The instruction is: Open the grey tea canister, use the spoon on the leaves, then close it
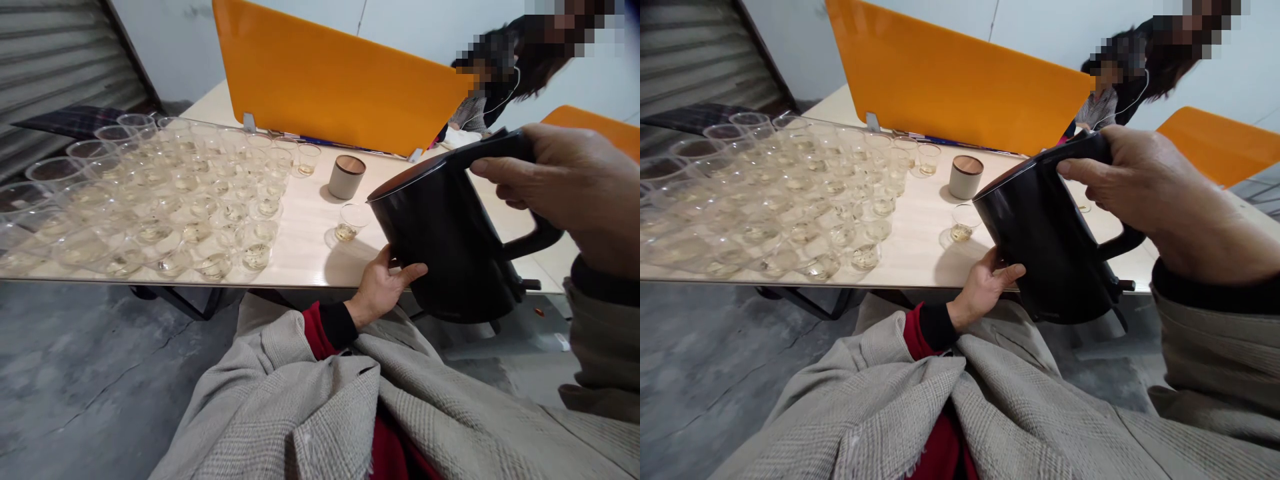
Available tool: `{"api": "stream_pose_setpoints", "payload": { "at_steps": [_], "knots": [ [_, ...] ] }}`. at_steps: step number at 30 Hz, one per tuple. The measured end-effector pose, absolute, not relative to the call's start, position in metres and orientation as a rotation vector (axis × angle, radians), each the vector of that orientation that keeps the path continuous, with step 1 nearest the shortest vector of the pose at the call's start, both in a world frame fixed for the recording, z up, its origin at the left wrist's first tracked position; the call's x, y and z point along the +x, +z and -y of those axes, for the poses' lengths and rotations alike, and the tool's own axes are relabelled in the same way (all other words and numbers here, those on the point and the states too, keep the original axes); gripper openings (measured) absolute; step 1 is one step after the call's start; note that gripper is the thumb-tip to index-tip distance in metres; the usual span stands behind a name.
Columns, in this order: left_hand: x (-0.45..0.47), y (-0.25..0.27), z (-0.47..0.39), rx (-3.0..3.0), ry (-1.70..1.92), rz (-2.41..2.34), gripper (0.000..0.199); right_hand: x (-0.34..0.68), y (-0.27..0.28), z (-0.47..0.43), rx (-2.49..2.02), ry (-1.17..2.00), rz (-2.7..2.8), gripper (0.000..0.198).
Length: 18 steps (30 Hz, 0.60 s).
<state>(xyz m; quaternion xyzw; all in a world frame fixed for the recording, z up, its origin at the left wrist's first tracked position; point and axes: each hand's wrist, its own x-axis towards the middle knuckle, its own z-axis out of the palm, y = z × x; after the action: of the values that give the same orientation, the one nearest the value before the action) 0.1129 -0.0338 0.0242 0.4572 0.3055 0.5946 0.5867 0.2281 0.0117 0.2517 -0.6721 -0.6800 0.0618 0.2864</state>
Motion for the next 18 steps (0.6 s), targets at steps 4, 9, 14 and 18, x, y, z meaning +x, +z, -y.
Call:
{"api": "stream_pose_setpoints", "payload": {
  "at_steps": [4, 9, 14, 18],
  "knots": [
    [0.108, 0.029, 0.033, 1.108, 1.434, -0.761, 0.059, 0.25, 0.24, -0.004, -1.605, 0.096, 1.817, 0.023],
    [0.107, 0.025, 0.027, 1.222, 1.5, -0.783, 0.066, 0.272, 0.218, 0.005, -1.431, 0.058, 1.65, 0.03],
    [0.098, 0.016, 0.037, 1.462, 1.584, -0.87, 0.072, 0.288, 0.192, -0.014, -1.137, 0.174, 1.452, 0.04],
    [0.074, 0.01, 0.049, 1.583, 1.591, -0.963, 0.054, 0.301, 0.169, -0.05, -1.038, 0.191, 1.298, 0.037]
  ]
}}
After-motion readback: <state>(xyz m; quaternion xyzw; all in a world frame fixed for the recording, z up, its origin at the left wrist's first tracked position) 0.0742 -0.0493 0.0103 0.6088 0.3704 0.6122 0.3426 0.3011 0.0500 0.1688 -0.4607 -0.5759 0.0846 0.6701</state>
